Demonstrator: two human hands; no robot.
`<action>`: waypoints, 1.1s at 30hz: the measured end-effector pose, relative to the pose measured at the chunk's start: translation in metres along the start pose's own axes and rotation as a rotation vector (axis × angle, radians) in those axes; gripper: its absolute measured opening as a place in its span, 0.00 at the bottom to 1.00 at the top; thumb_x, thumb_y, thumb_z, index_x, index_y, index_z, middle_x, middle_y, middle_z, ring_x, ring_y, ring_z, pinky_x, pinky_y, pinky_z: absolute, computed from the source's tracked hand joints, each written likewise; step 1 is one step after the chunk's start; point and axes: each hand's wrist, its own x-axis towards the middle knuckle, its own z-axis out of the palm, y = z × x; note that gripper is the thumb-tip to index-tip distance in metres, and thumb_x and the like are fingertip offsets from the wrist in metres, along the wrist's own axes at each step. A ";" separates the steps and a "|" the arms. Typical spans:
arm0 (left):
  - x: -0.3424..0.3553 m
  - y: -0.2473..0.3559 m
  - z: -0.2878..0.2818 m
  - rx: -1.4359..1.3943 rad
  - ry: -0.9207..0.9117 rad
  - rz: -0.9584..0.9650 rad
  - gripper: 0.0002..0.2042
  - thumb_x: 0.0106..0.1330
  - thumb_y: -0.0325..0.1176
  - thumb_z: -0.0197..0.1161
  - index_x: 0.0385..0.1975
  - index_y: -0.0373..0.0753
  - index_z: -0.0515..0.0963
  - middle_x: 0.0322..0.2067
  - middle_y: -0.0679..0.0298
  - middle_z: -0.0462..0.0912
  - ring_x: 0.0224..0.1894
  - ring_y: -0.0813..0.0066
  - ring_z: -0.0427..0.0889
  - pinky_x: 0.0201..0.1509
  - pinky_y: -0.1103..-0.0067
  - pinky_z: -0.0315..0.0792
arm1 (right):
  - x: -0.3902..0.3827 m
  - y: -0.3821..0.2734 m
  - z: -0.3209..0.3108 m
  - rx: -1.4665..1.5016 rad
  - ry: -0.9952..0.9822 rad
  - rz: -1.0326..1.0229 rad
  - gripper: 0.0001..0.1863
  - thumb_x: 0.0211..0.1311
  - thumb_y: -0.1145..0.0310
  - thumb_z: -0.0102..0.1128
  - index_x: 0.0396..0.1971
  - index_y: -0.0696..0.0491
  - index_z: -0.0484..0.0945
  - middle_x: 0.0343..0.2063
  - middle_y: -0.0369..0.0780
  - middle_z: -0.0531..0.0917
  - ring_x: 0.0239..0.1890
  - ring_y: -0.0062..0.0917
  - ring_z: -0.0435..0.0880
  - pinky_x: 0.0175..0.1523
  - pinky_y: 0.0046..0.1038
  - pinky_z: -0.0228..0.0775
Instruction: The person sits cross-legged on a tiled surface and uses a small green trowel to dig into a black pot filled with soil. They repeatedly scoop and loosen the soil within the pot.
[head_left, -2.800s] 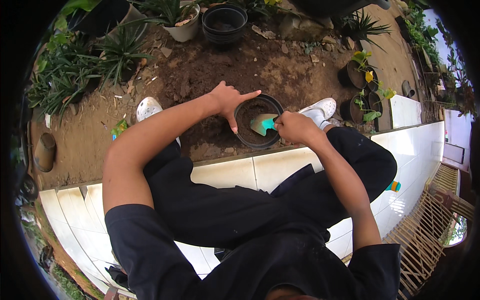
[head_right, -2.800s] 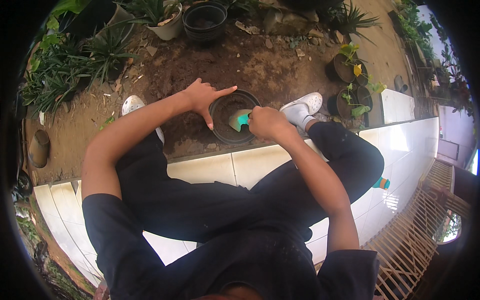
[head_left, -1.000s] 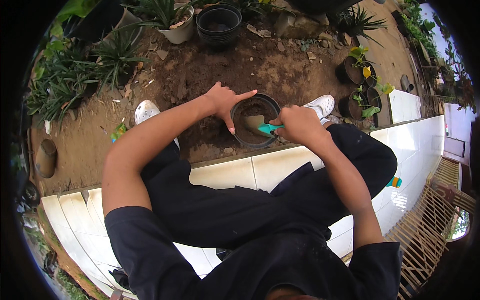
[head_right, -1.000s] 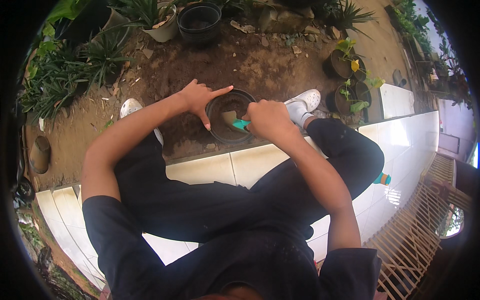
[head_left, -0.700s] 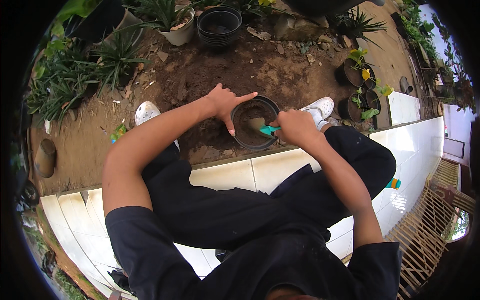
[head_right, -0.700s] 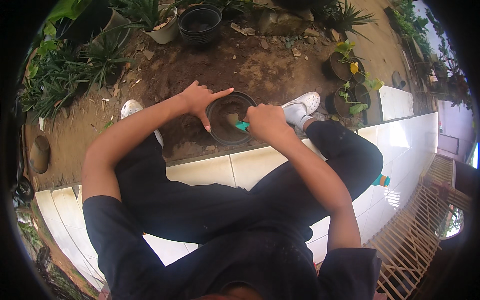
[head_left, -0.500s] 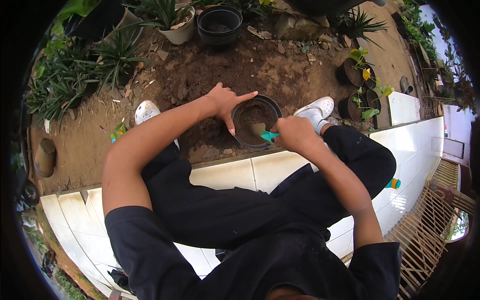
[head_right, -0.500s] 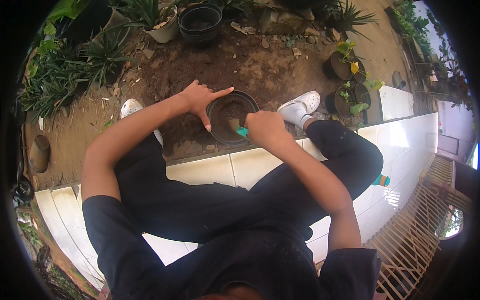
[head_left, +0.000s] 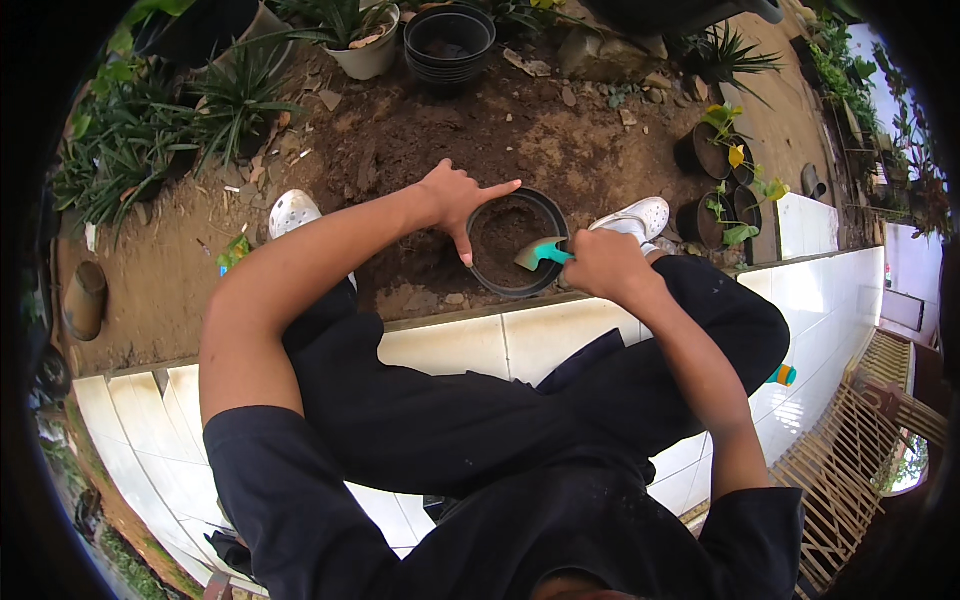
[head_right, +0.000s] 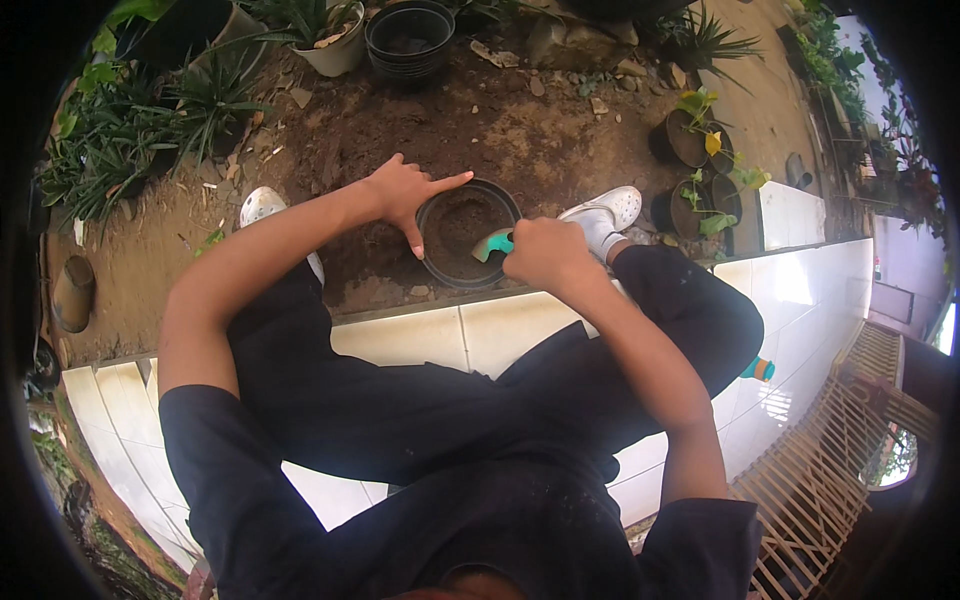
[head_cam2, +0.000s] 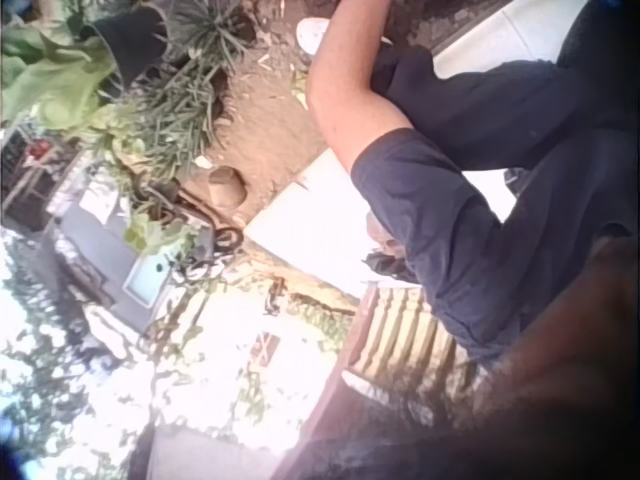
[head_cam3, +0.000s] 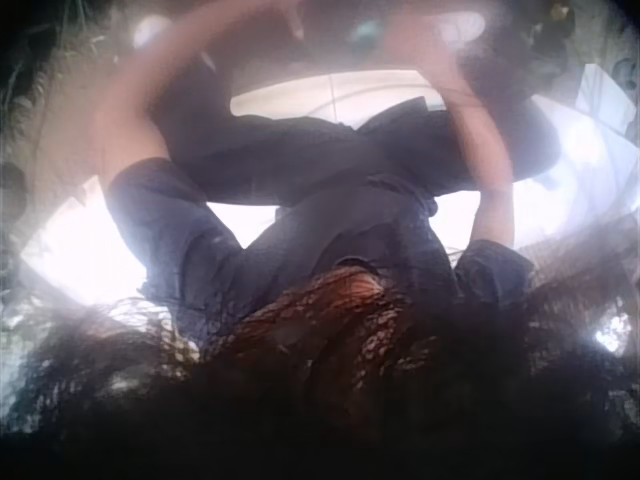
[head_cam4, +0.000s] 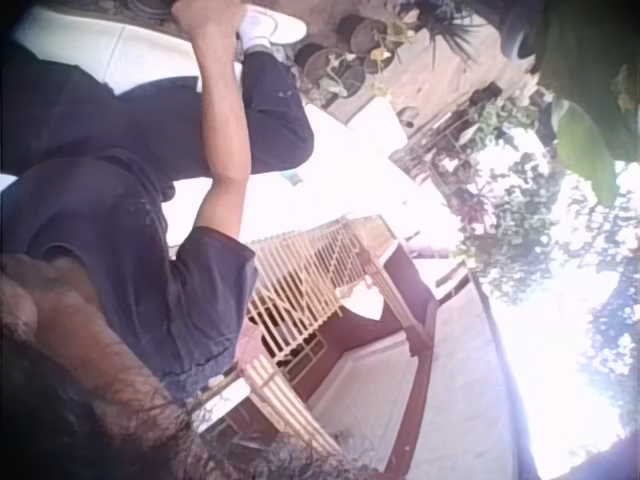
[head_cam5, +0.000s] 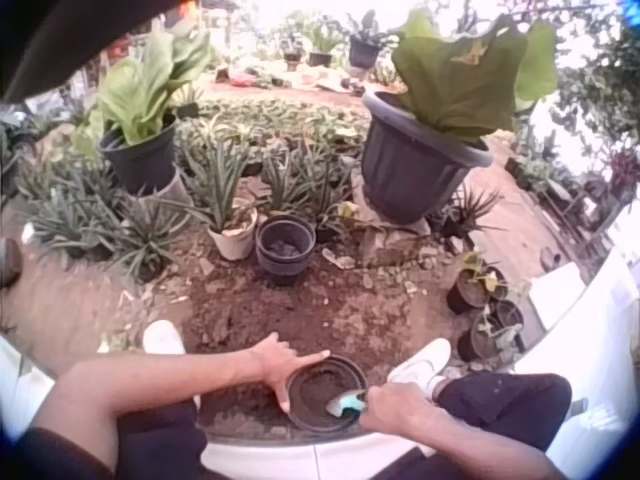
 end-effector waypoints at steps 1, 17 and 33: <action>0.000 0.000 0.000 0.002 -0.006 -0.004 0.74 0.30 0.72 0.79 0.79 0.65 0.35 0.44 0.58 0.87 0.52 0.56 0.84 0.54 0.64 0.66 | 0.012 0.001 0.021 0.010 -0.034 0.045 0.14 0.50 0.65 0.59 0.30 0.59 0.86 0.31 0.53 0.87 0.37 0.48 0.89 0.45 0.45 0.80; -0.001 -0.004 0.002 -0.003 0.024 0.010 0.75 0.29 0.72 0.79 0.79 0.64 0.34 0.42 0.58 0.88 0.49 0.56 0.85 0.52 0.63 0.67 | 0.005 -0.002 0.031 0.089 0.059 -0.050 0.12 0.59 0.66 0.59 0.35 0.57 0.87 0.31 0.54 0.87 0.38 0.47 0.88 0.45 0.44 0.80; -0.006 -0.001 0.004 -0.019 -0.011 -0.017 0.75 0.30 0.70 0.80 0.79 0.64 0.34 0.44 0.57 0.87 0.53 0.56 0.84 0.55 0.62 0.67 | -0.023 -0.011 -0.005 0.088 0.242 -0.100 0.10 0.57 0.66 0.66 0.38 0.47 0.90 0.26 0.45 0.87 0.32 0.40 0.89 0.38 0.42 0.80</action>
